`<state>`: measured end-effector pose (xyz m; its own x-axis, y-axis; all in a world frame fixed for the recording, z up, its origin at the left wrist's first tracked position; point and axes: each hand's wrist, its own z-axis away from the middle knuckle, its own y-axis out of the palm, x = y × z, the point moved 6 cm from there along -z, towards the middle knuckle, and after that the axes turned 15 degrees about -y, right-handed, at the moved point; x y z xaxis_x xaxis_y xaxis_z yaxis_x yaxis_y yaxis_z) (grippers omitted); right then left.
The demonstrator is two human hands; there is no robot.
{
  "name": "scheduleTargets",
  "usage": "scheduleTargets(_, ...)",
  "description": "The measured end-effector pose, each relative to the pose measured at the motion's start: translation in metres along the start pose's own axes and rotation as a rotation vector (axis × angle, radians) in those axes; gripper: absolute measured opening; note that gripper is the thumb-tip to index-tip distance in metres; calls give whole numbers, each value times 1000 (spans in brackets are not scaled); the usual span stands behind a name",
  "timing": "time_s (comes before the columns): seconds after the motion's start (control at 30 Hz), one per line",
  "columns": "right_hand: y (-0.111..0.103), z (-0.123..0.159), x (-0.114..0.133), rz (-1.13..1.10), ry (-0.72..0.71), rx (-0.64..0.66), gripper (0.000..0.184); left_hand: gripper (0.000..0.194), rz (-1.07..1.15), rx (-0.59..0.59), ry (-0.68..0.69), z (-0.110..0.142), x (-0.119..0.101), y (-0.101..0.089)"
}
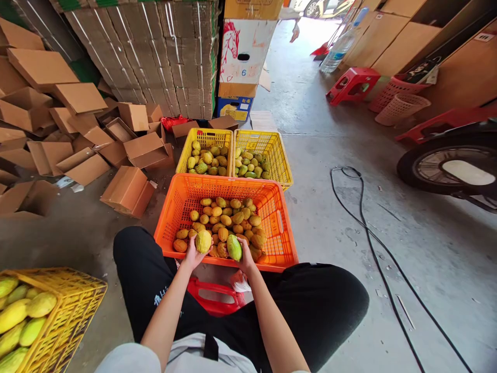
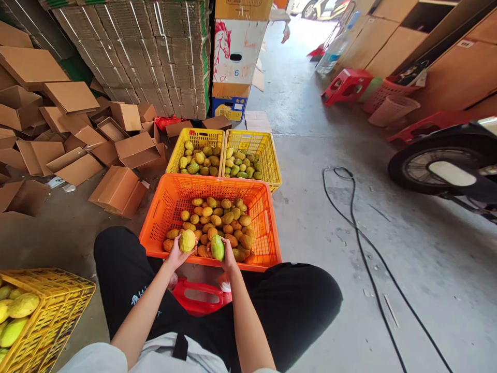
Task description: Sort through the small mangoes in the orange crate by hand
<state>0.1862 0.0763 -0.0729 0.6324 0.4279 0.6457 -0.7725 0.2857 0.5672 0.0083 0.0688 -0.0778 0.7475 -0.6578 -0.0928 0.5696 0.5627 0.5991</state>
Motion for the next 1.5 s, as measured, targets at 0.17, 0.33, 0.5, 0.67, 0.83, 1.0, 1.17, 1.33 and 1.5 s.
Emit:
scheduleTargets(0.17,2,-1,0,-17,-6,1,28,46,4,30,-2,1,0,2)
scheduleTargets(0.33,5,1,6,6,-123,24,31,41,-20,10,42,0,-1,-2)
scheduleTargets(0.5,-1,-1,6,-9,-155,-6,29,32,-46,32,51,1,0,-1)
scheduleTargets(0.67,-6,-3,1,40,-121,-1,30,33,1,-90,99,-1,-3,-9)
scheduleTargets(0.83,-1,0,5,99,-166,46,29,37,3,-76,47,-1,-2,-4)
scheduleTargets(1.0,2,-1,2,64,-126,53,30,48,39,-44,-13,1,-1,0)
scheduleTargets(1.17,-3,-7,-5,-60,1,1,37,52,52,10,-53,-4,1,-2)
scheduleTargets(1.33,-3,-4,0,-94,9,1,42,51,69,19,-45,-2,1,-1)
scheduleTargets(1.5,-9,0,2,-90,-33,-114,35,42,43,10,18,5,-1,2)
